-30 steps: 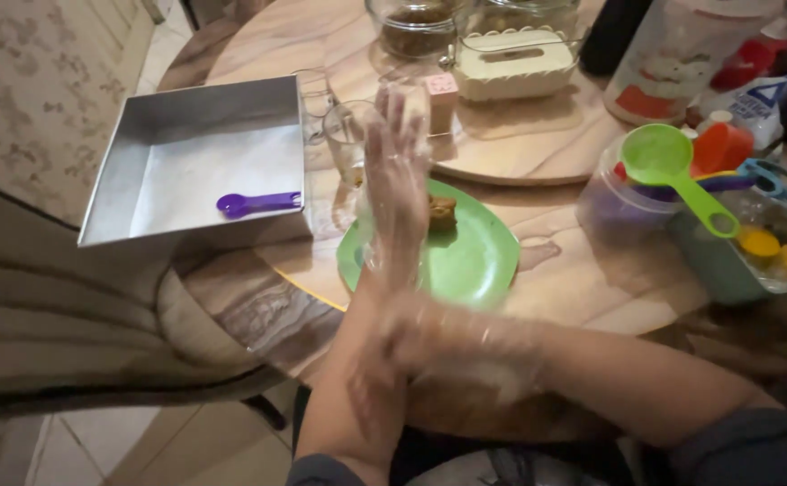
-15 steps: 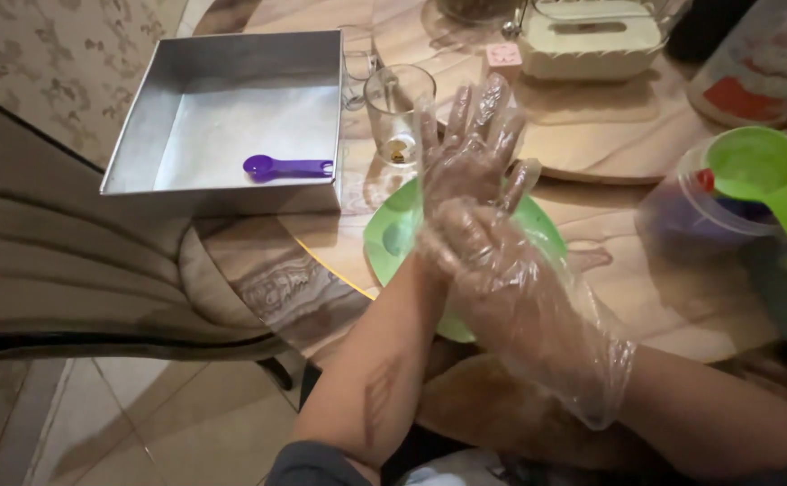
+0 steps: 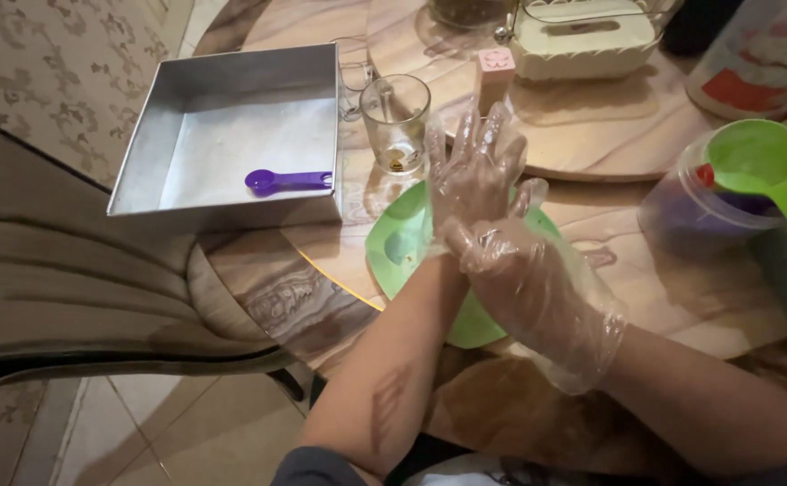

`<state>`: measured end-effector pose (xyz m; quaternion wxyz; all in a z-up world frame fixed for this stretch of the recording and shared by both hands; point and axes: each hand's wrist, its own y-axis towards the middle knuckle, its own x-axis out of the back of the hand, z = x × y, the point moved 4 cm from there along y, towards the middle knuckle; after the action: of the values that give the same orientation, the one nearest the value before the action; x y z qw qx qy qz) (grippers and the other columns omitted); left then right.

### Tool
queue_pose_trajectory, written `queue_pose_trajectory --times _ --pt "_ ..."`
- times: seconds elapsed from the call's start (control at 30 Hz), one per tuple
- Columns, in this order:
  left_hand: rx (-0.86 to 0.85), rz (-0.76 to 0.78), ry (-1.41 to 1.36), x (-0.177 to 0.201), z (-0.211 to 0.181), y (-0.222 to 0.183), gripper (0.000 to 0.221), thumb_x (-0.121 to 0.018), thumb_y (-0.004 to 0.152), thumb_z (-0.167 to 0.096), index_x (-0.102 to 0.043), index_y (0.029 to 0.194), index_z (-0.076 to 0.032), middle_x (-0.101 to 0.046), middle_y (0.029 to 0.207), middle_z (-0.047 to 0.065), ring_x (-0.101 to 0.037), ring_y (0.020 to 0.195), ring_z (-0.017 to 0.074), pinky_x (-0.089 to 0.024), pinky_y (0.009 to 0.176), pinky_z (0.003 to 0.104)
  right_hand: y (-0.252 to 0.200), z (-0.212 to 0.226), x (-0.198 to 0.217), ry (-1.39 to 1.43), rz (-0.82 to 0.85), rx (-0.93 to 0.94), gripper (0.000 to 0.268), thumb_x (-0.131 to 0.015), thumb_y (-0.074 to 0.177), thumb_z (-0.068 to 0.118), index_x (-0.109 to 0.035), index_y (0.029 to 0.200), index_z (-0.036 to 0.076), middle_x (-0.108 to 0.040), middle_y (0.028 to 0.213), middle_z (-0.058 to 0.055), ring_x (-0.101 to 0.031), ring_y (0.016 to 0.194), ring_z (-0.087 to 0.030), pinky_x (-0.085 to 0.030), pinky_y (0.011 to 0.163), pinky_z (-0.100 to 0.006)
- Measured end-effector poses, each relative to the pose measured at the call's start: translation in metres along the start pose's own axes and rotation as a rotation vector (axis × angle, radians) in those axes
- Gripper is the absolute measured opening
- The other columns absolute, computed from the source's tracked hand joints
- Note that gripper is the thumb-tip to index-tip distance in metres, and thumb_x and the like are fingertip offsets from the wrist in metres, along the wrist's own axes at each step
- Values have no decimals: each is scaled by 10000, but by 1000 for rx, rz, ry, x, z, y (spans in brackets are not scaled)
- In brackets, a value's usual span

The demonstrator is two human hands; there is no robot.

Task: Shaping and kneading a piece of dough by hand on a green plate.

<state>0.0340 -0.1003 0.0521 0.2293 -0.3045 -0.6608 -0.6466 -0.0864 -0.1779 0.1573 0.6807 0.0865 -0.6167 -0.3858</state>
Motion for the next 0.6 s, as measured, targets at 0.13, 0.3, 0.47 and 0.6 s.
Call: queue_pose_trajectory --times 0.13,0.3,0.47,0.6 --pt "9 77 44 7 -6 -5 547 -720 806 -615 -635 1303 -401 -410 1590 10 -347 1502 300 -166 1231 693 -1 -11 -19 -220 111 -162 109 -602 914 31 -661 938 120 -636 679 -56 -549 492 -206 -461 448 -393" --pt "-5 61 73 13 -7 -5 591 -691 851 -605 -539 1388 -410 -369 1615 28 -265 1530 340 -117 1220 717 -14 -30 -41 -118 158 -589 67 -676 886 335 -719 854 294 -634 565 4 -683 560 -313 -553 484 -412" --pt "4 6 58 32 -9 -2 673 -740 829 -569 -488 1423 -378 -381 1609 52 -255 1536 346 -128 1222 714 -23 -31 -49 220 200 -596 103 -691 825 238 -696 791 335 -730 659 26 -758 712 -243 -592 610 -396" --pt "6 -32 53 39 -10 -3 678 -758 827 -496 -507 1436 -339 -321 1629 71 -236 1537 353 -99 1230 720 -30 -24 -60 182 179 -523 79 -713 786 256 -673 789 324 -749 701 19 -759 775 -269 -584 642 -434"
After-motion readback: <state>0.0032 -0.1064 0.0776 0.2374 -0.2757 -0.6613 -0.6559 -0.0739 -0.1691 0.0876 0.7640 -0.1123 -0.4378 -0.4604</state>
